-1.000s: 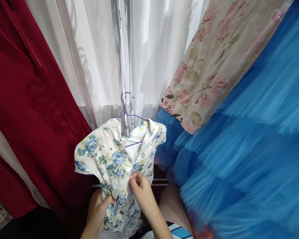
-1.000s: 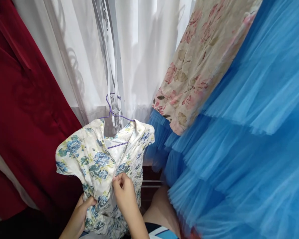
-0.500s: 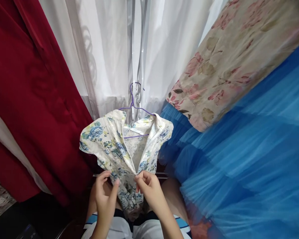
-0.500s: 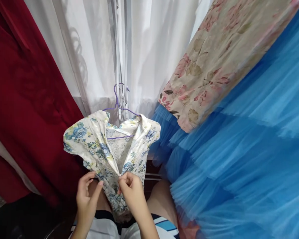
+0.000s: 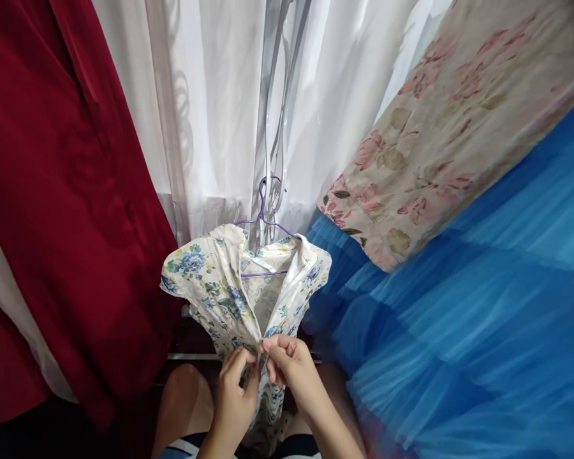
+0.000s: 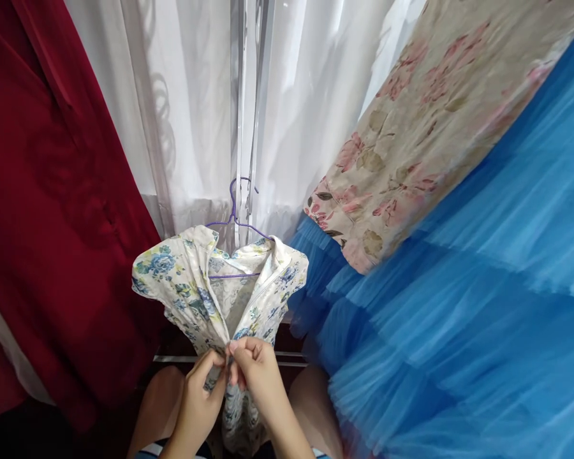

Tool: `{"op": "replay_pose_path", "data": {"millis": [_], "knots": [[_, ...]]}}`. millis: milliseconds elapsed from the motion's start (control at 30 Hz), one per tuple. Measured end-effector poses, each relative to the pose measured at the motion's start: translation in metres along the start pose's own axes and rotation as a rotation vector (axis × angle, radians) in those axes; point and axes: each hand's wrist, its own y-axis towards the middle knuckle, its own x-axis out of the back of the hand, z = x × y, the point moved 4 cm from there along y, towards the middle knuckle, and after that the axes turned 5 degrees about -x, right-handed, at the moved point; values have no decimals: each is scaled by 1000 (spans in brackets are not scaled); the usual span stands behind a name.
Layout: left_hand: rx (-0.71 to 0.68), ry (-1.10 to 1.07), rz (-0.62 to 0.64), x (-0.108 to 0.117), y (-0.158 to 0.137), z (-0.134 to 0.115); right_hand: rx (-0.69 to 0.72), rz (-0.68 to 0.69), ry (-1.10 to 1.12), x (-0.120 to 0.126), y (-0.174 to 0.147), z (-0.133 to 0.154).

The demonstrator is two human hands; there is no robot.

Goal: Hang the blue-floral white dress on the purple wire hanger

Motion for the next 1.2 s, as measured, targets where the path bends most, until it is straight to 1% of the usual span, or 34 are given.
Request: {"op": "replay_pose_path", "data": {"millis": [100,200,267,367,433,500,567,633,700,767,833,900,967,1033,1067,1133,1200], "knots": [[18,21,14,2,-3,4,77,-13,-24,-1,13,26],[53,23,21,-3,-6,9,184,-36,-70,-3,29,59],[80,24,19,-8,-6,11,271,-52,-117,-4,41,85],[98,17,15,-19,-4,9,382,-33,-161,-7,57,127],[93,1,26,-27,-2,5,430,-37,-137,-8,65,151],[78,-23,40,-36,-2,3,472,-62,-71,-8,70,169],[66,-48,32,-41,-4,4,497,-63,5,-8,72,177],[72,-66,16,-43,-7,8,498,-57,54,-8,70,177],[89,-90,27,-39,-8,12,482,-65,63,-8,66,171],[94,-131,50,-29,-2,10,477,-81,65,-5,59,164],[82,-156,16,-10,16,-2,492,-87,55,-4,49,158],[49,-130,-105,16,44,-23,517,-92,32,-5,39,154],[-65,-101,-186,41,78,-53,536,-84,7,-9,31,151],[-237,-79,-224,61,112,-86,552,-52,-15,-16,24,149],[-312,-33,-216,68,126,-100,562,-30,-26,-20,22,149],[-425,87,-157,75,148,-122,586,3,-46,-26,21,150],[-469,191,-94,77,161,-133,601,8,-61,-28,26,152]]}}
